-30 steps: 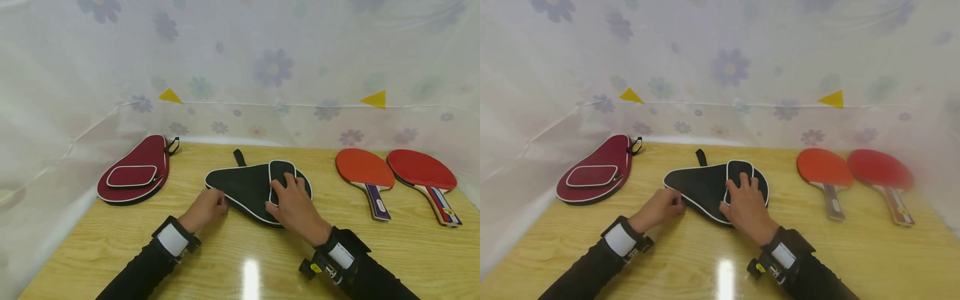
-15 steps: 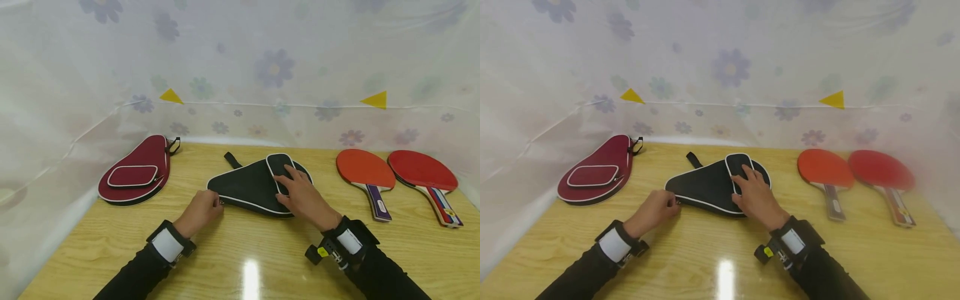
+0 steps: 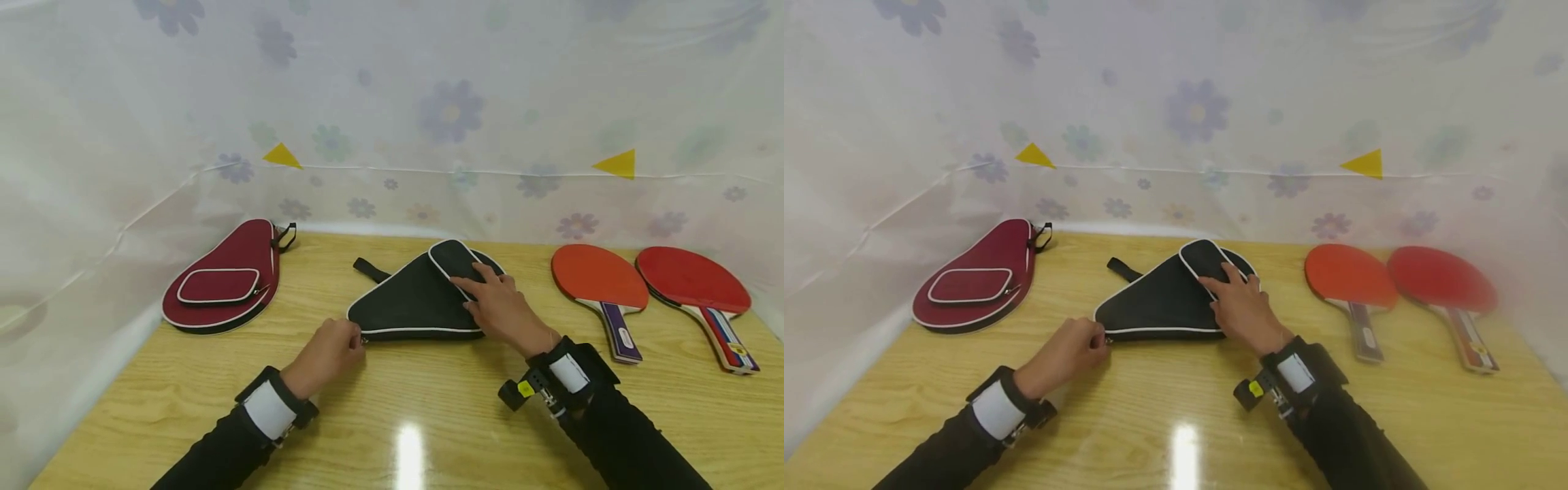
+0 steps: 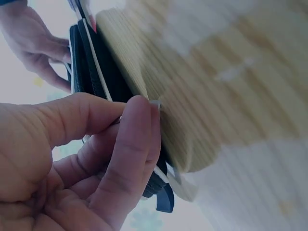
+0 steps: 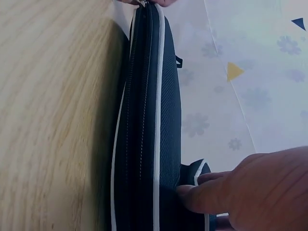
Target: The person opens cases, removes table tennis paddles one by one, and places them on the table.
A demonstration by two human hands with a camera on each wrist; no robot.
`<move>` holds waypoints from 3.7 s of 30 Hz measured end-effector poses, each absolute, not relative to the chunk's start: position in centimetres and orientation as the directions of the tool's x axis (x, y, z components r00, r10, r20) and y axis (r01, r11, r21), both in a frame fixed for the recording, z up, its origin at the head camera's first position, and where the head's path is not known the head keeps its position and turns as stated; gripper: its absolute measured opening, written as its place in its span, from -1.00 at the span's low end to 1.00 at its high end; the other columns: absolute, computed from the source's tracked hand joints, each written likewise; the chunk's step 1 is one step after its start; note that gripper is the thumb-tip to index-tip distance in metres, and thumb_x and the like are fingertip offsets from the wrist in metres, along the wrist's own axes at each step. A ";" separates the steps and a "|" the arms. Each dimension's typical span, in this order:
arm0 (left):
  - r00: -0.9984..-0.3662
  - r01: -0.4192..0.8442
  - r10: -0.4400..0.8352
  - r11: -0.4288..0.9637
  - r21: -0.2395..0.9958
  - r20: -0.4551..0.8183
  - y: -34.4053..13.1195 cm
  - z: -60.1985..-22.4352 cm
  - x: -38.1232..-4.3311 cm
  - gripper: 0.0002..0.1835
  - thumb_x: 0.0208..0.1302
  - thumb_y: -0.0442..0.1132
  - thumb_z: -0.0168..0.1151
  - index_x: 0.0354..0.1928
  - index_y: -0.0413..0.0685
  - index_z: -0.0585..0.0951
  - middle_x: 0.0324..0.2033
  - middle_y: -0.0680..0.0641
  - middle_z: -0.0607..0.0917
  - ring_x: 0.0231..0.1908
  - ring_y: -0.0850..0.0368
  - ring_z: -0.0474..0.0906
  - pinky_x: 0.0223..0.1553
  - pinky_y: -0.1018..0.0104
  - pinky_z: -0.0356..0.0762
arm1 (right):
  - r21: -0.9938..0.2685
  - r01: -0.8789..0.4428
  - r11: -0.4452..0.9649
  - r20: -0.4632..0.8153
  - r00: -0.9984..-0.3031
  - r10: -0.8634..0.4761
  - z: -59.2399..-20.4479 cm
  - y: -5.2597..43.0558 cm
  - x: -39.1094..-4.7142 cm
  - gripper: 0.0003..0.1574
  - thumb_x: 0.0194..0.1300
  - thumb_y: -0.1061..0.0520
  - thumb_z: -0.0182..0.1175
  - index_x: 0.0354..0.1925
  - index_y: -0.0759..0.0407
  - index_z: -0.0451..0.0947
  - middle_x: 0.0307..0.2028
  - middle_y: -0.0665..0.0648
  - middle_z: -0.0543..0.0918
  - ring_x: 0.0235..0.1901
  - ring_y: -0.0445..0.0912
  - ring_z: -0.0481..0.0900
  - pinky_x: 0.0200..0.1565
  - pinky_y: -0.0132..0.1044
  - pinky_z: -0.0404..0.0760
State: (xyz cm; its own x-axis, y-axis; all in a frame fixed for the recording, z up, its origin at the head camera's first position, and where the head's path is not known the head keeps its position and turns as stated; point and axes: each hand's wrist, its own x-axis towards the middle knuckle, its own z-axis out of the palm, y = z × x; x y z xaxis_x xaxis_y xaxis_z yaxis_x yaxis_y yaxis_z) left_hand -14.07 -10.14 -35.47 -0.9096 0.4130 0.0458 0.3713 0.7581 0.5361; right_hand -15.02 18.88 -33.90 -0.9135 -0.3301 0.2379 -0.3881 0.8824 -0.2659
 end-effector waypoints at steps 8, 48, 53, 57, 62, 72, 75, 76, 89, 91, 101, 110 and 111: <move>-0.862 0.465 0.503 0.734 0.494 0.064 -8.5 -35.9 -12.4 -0.47 0.10 -0.55 0.20 -0.80 0.05 0.19 -0.78 0.20 0.06 -0.72 0.31 -0.04 -0.66 0.43 -0.04 | -0.272 -0.268 0.924 0.312 -0.933 -0.178 -35.3 17.9 -16.2 -0.50 0.42 0.33 0.15 0.27 0.11 0.56 0.28 0.54 0.36 0.17 0.55 0.31 -0.07 0.37 0.47; -0.819 0.476 0.573 0.644 0.599 0.036 -6.1 -35.8 -11.4 -0.57 0.15 -0.47 0.26 -0.77 0.00 0.36 -0.80 0.19 0.29 -0.76 0.32 0.20 -0.68 0.45 0.15 | -0.412 -0.123 0.903 -0.033 -0.988 -0.150 -34.2 11.6 -14.4 0.06 0.30 -0.26 0.33 0.46 0.34 0.21 0.38 0.57 0.11 0.39 0.51 0.03 0.32 0.47 -0.02; -0.823 0.459 0.567 0.649 0.607 0.017 -6.1 -35.8 -11.6 -0.59 0.16 -0.46 0.26 -0.77 -0.01 0.39 -0.80 0.19 0.30 -0.76 0.33 0.20 -0.68 0.45 0.15 | -0.413 -0.138 0.900 -0.052 -0.983 -0.175 -34.1 12.0 -14.4 0.07 0.30 -0.25 0.33 0.48 0.33 0.20 0.40 0.56 0.10 0.40 0.50 0.03 0.33 0.46 -0.01; -0.840 0.431 0.543 0.658 0.617 0.007 -6.3 -36.0 -11.9 -0.57 0.12 -0.47 0.23 -0.80 0.01 0.34 -0.82 0.21 0.25 -0.77 0.32 0.16 -0.68 0.44 0.12 | -0.398 -0.165 0.903 -0.054 -0.978 -0.202 -34.2 12.6 -14.3 0.06 0.29 -0.25 0.35 0.47 0.31 0.22 0.40 0.54 0.11 0.39 0.49 0.06 0.32 0.45 0.03; -0.845 0.414 0.534 0.654 0.633 0.000 -6.4 -36.2 -12.2 -0.58 0.09 -0.48 0.22 -0.79 0.02 0.35 -0.81 0.21 0.27 -0.76 0.31 0.18 -0.67 0.43 0.13 | -0.375 -0.197 0.906 -0.066 -0.969 -0.238 -34.1 13.3 -14.3 0.05 0.28 -0.25 0.36 0.46 0.30 0.24 0.40 0.54 0.13 0.38 0.48 0.09 0.32 0.44 0.07; -0.840 0.462 0.538 0.653 0.601 0.061 -6.1 -36.4 -13.1 -0.63 0.11 -0.47 0.26 -0.75 -0.03 0.42 -0.77 0.18 0.34 -0.73 0.31 0.26 -0.65 0.43 0.19 | -0.375 -0.327 0.867 -0.052 -0.927 -0.372 -33.8 15.0 -14.3 0.02 0.25 -0.23 0.39 0.45 0.26 0.29 0.37 0.53 0.18 0.36 0.47 0.16 0.29 0.42 0.14; -0.849 0.438 0.526 0.663 0.608 0.038 -6.0 -36.4 -13.3 -0.59 0.14 -0.47 0.25 -0.77 -0.02 0.38 -0.79 0.20 0.28 -0.76 0.32 0.22 -0.67 0.44 0.15 | -0.386 -0.362 0.849 -0.056 -0.909 -0.413 -33.8 15.4 -14.3 0.01 0.25 -0.21 0.39 0.45 0.26 0.29 0.37 0.53 0.19 0.37 0.46 0.16 0.29 0.43 0.14; -0.853 0.426 0.521 0.668 0.610 0.026 -5.9 -36.4 -13.4 -0.57 0.15 -0.47 0.25 -0.78 -0.01 0.37 -0.80 0.20 0.27 -0.77 0.32 0.20 -0.68 0.44 0.13 | -0.388 -0.372 0.843 -0.059 -0.903 -0.426 -33.8 15.5 -14.3 0.01 0.25 -0.21 0.40 0.45 0.26 0.29 0.37 0.53 0.19 0.37 0.46 0.16 0.29 0.44 0.14; -0.853 0.427 0.522 0.725 0.541 -0.027 -5.9 -35.6 -12.7 -0.79 0.14 -0.41 0.26 -0.62 -0.14 0.54 -0.65 0.06 0.47 -0.63 0.22 0.37 -0.60 0.36 0.30 | -0.411 -0.368 0.834 0.008 -0.916 -0.400 -34.5 16.1 -13.4 -0.06 0.24 -0.21 0.40 0.40 0.21 0.37 0.37 0.49 0.26 0.36 0.42 0.23 0.27 0.41 0.19; -0.870 0.420 0.492 0.754 0.506 -0.012 -5.5 -35.2 -12.2 -0.91 0.17 -0.37 0.27 -0.40 -0.30 0.62 -0.46 -0.08 0.57 -0.46 0.10 0.50 -0.48 0.25 0.48 | -0.410 -0.313 0.857 0.030 -0.943 -0.330 -34.6 16.0 -12.7 -0.08 0.29 -0.23 0.35 0.39 0.27 0.37 0.34 0.53 0.26 0.32 0.44 0.25 0.22 0.42 0.26; -0.895 0.408 0.442 0.864 0.295 -0.056 2.5 -34.7 -10.6 -0.02 0.40 0.29 0.11 0.47 -0.44 0.20 0.45 -0.50 0.17 0.45 -0.37 0.15 0.10 -0.16 0.55 | -0.343 -0.113 0.933 0.251 -0.968 -0.025 -35.3 17.9 -12.0 -0.48 0.48 0.18 0.13 0.26 0.47 0.36 0.17 0.67 0.30 0.14 0.62 0.30 -0.03 0.49 0.41; -0.875 0.457 0.459 0.888 -0.049 0.154 4.9 -35.3 -11.1 -0.20 0.40 0.22 0.12 0.27 -0.44 0.50 0.08 -0.46 0.63 -0.02 -0.30 0.68 -0.11 0.09 0.69 | -0.364 -0.154 0.918 0.363 -0.932 -0.012 -35.6 18.1 -12.3 -0.48 0.42 0.23 0.17 0.25 0.46 0.37 0.15 0.63 0.33 0.13 0.58 0.32 -0.03 0.44 0.43; -0.867 0.473 0.471 0.881 -0.033 0.162 4.7 -35.3 -11.1 -0.24 0.44 0.17 0.08 0.27 -0.46 0.49 0.06 -0.47 0.63 -0.05 -0.29 0.70 -0.11 0.09 0.70 | -0.388 -0.156 0.909 0.369 -0.930 -0.002 -35.5 18.0 -12.3 -0.45 0.44 0.21 0.17 0.27 0.46 0.34 0.16 0.63 0.31 0.14 0.57 0.30 -0.01 0.43 0.41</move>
